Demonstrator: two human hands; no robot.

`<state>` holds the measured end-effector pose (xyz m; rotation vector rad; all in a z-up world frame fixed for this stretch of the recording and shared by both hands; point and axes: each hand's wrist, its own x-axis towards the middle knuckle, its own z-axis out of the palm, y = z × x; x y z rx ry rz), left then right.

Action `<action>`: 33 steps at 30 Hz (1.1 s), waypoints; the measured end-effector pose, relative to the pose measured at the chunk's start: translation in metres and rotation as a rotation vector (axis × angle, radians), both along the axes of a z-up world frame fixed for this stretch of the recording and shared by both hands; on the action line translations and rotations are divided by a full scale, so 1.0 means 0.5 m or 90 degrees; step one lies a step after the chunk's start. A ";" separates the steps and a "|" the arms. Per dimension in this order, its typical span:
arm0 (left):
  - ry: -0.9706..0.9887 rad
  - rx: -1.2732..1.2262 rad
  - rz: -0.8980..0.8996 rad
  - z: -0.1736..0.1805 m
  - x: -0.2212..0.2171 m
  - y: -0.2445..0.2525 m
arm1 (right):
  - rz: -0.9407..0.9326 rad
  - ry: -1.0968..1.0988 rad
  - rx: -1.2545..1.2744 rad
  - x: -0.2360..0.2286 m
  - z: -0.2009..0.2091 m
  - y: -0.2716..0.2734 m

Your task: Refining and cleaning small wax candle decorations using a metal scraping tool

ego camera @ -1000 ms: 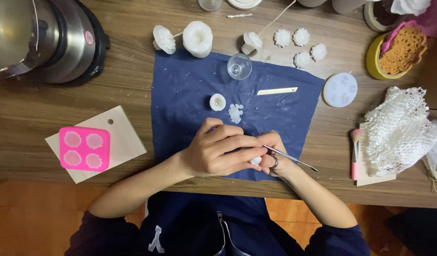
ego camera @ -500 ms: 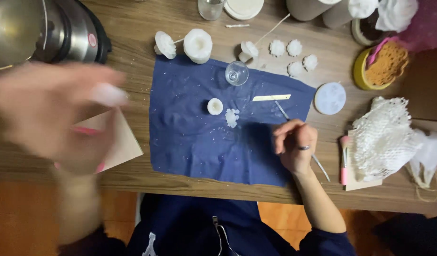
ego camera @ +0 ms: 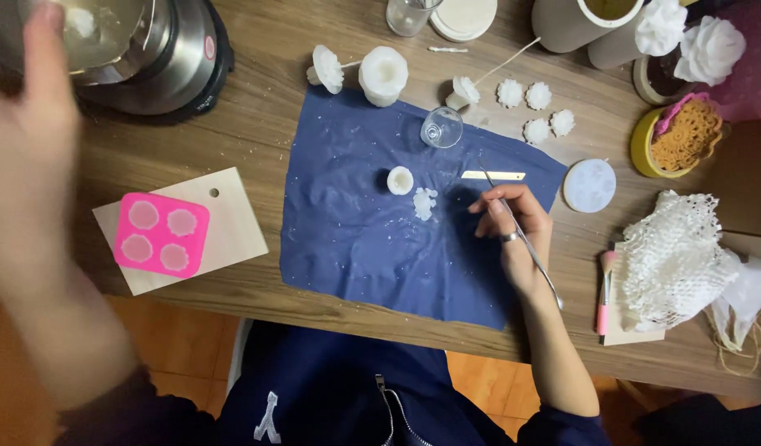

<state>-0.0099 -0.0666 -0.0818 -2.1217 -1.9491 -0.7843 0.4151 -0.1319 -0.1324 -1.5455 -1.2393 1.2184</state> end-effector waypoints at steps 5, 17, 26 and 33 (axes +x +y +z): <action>-0.225 -0.004 -0.328 0.069 0.209 -0.041 | -0.048 0.103 0.096 -0.001 -0.025 -0.004; -0.076 -0.032 -0.400 -0.129 0.387 -0.008 | -0.162 0.067 0.305 0.045 -0.100 -0.035; -0.352 -0.003 -0.538 -0.125 0.390 -0.029 | -0.099 -0.042 0.493 0.005 -0.064 -0.037; -0.207 0.018 -0.574 -0.121 0.388 -0.019 | -0.055 -0.024 0.566 0.006 -0.081 -0.061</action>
